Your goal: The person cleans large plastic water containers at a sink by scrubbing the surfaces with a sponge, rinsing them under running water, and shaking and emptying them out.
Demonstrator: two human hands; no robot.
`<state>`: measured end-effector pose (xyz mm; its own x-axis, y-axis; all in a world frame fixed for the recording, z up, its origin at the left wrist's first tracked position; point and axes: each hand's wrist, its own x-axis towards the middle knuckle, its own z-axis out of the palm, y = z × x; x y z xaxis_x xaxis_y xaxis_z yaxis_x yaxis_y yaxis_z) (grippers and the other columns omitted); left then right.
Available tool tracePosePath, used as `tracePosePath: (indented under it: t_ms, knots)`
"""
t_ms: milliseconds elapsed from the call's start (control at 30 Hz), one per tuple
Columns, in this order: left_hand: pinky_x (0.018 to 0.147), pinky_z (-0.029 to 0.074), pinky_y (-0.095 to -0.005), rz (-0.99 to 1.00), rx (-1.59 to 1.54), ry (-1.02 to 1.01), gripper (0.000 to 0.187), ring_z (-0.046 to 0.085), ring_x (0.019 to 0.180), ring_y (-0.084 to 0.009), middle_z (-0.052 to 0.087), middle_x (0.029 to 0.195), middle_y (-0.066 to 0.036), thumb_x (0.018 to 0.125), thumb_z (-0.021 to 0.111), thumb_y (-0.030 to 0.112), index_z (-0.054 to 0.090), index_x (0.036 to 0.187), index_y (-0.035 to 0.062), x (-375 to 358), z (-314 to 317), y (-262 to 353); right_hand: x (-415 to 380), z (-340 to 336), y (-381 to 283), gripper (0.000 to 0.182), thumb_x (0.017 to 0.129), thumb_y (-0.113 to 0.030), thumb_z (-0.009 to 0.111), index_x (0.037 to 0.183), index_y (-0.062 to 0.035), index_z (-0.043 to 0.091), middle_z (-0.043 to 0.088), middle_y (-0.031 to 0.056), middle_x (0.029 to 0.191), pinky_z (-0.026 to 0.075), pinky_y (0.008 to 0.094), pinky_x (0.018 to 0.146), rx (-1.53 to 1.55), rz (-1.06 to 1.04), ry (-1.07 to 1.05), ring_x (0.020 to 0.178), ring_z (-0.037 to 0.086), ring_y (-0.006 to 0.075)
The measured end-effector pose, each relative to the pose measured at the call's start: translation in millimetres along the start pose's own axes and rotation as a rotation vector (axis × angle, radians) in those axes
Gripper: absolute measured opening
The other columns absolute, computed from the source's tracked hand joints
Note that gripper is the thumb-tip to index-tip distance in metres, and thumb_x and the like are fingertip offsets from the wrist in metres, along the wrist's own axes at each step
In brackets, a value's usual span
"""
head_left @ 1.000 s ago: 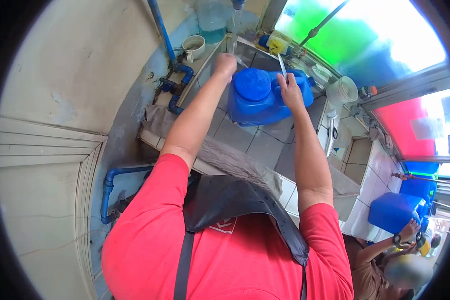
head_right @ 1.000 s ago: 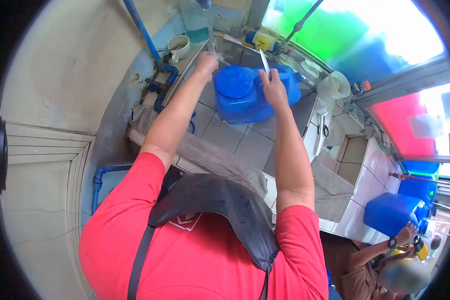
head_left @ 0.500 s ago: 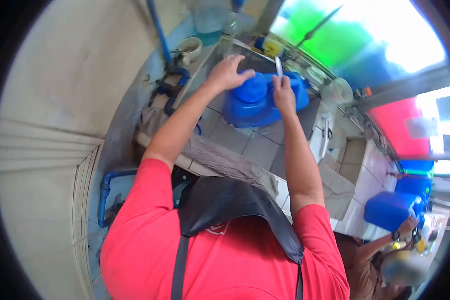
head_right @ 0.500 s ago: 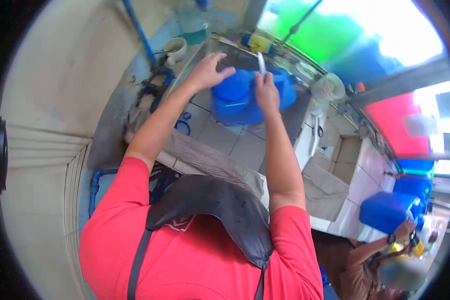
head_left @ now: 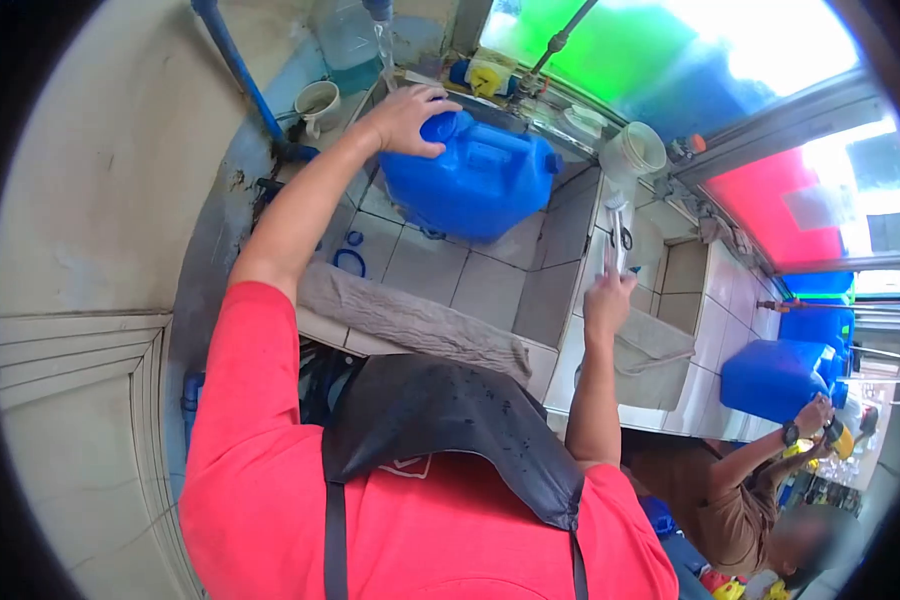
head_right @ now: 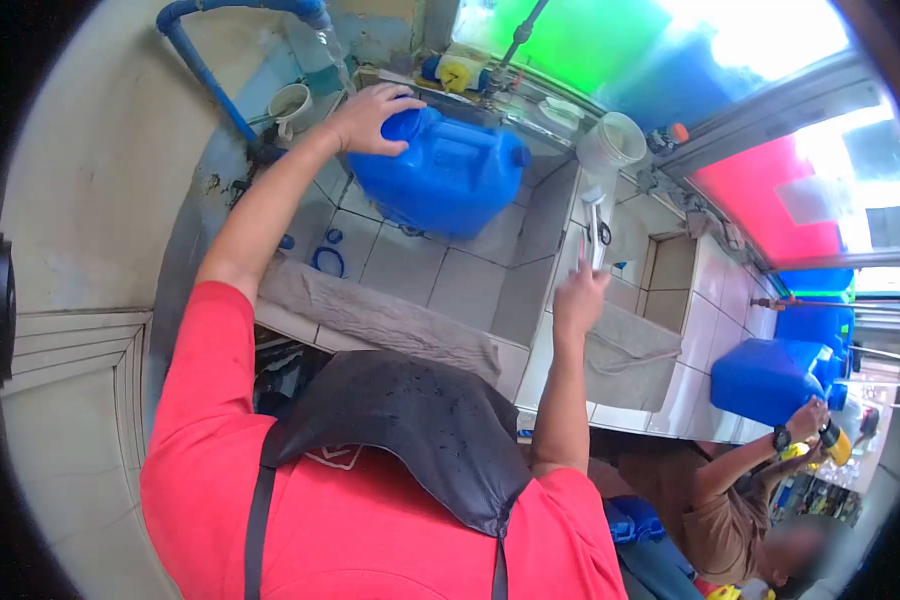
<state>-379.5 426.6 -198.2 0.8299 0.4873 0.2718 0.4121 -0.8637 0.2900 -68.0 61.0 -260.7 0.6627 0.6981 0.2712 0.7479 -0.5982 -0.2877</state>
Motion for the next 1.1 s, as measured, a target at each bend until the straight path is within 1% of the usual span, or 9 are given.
tracePosePath:
  t_ms: [67, 233, 533, 633, 767, 833, 867, 933, 1100]
  knots:
    - [0.112, 0.037, -0.0478, 0.056, 0.084, -0.085, 0.076, 0.037, 0.140, -0.0388, 0.043, 0.150, -0.016, 0.070, 0.075, 0.047, 0.055, 0.139, 0.0220, 10.4, -5.2, -24.5, -10.7, 3.3, 6.1, 0.027, 0.092, -0.023, 0.063, 0.116, -0.0137, 0.068, 0.059, 0.0178, 0.107, 0.052, 0.0466, 0.076, -0.098, 0.058, -0.022, 0.087, 0.064, 0.0370]
    - [0.115, 0.019, -0.0653, -0.129, 0.208, -0.123, 0.055, 0.020, 0.150, -0.0373, 0.030, 0.159, -0.014, 0.092, 0.055, 0.055, 0.049, 0.140, 0.0289, -2.3, -6.9, -34.7, 12.7, -6.8, -37.4, 0.017, 0.087, -0.021, 0.069, 0.097, -0.0065, 0.071, 0.061, 0.0159, 0.097, 0.049, 0.0451, 0.081, -0.072, -0.252, 0.185, 0.091, 0.061, 0.0348]
    - [0.117, 0.021, -0.0552, 0.044, 0.201, 0.092, 0.053, 0.034, 0.141, -0.0409, 0.037, 0.154, -0.017, 0.095, 0.051, 0.052, 0.048, 0.143, 0.0265, -43.5, -6.0, -29.0, 97.6, 9.7, -225.7, 0.047, 0.088, -0.049, 0.067, 0.105, -0.0057, 0.074, 0.070, 0.0179, 0.103, 0.049, 0.0436, 0.091, 0.538, -0.903, -0.083, 0.102, 0.064, 0.0359]
    - [0.110, 0.029, -0.0532, 0.006, 0.326, 0.246, 0.049, 0.047, 0.129, -0.0392, 0.048, 0.142, -0.018, 0.092, 0.056, 0.045, 0.055, 0.137, 0.0257, -43.0, 4.4, -28.5, 89.9, 20.5, -259.3, 0.059, 0.085, -0.059, 0.065, 0.107, -0.0050, 0.074, 0.071, 0.0180, 0.101, 0.048, 0.0442, 0.095, 0.281, -0.605, -0.443, 0.102, 0.064, 0.0365]
    - [0.107, 0.032, -0.0539, -0.061, 0.317, 0.257, 0.048, 0.047, 0.129, -0.0376, 0.048, 0.143, -0.017, 0.091, 0.058, 0.045, 0.055, 0.136, 0.0266, -34.4, 8.0, -17.4, 81.7, 15.3, -266.5, 0.060, 0.084, -0.061, 0.064, 0.106, -0.0067, 0.074, 0.072, 0.0191, 0.098, 0.048, 0.0445, 0.093, 0.291, -0.499, -0.464, 0.099, 0.065, 0.0374]
    - [0.107, 0.033, -0.0562, -0.413, 0.318, 0.228, 0.055, 0.048, 0.130, -0.0361, 0.048, 0.144, -0.017, 0.091, 0.056, 0.051, 0.055, 0.138, 0.0224, -17.9, 9.7, 1.2, 64.0, 16.9, -271.4, 0.053, 0.086, -0.058, 0.065, 0.098, -0.0069, 0.074, 0.072, 0.0175, 0.093, 0.046, 0.0455, 0.093, 0.352, -0.418, -0.383, 0.098, 0.064, 0.0360]
    - [0.107, 0.033, -0.0562, -0.390, 0.320, 0.221, 0.055, 0.048, 0.130, -0.0361, 0.048, 0.144, -0.017, 0.091, 0.056, 0.051, 0.055, 0.138, 0.0224, -5.3, 6.4, 13.3, 51.2, 20.4, -274.8, 0.053, 0.086, -0.058, 0.065, 0.098, -0.0069, 0.074, 0.072, 0.0175, 0.093, 0.046, 0.0455, 0.093, 0.357, -0.396, -0.372, 0.098, 0.064, 0.0360]
    - [0.104, 0.036, -0.0596, -0.963, 0.339, 0.084, 0.064, 0.045, 0.134, -0.0320, 0.045, 0.147, -0.018, 0.091, 0.051, 0.060, 0.055, 0.138, 0.0157, 22.3, -0.3, 36.5, 28.1, 27.9, -282.6, 0.046, 0.088, -0.053, 0.064, 0.089, -0.0077, 0.073, 0.071, 0.0160, 0.088, 0.043, 0.0472, 0.094, 0.348, -0.340, -0.216, 0.098, 0.064, 0.0339]
    - [0.100, 0.046, -0.0505, -0.843, 0.221, -0.218, 0.071, 0.062, 0.115, -0.0339, 0.066, 0.121, -0.021, 0.087, 0.053, 0.066, 0.068, 0.120, 0.0047, 36.2, -51.7, -5.4, 19.4, 24.3, -277.6, 0.043, 0.089, -0.050, 0.064, 0.086, -0.0076, 0.072, 0.071, 0.0148, 0.087, 0.041, 0.0482, 0.094, 0.341, -0.280, -0.174, 0.098, 0.063, 0.0317]
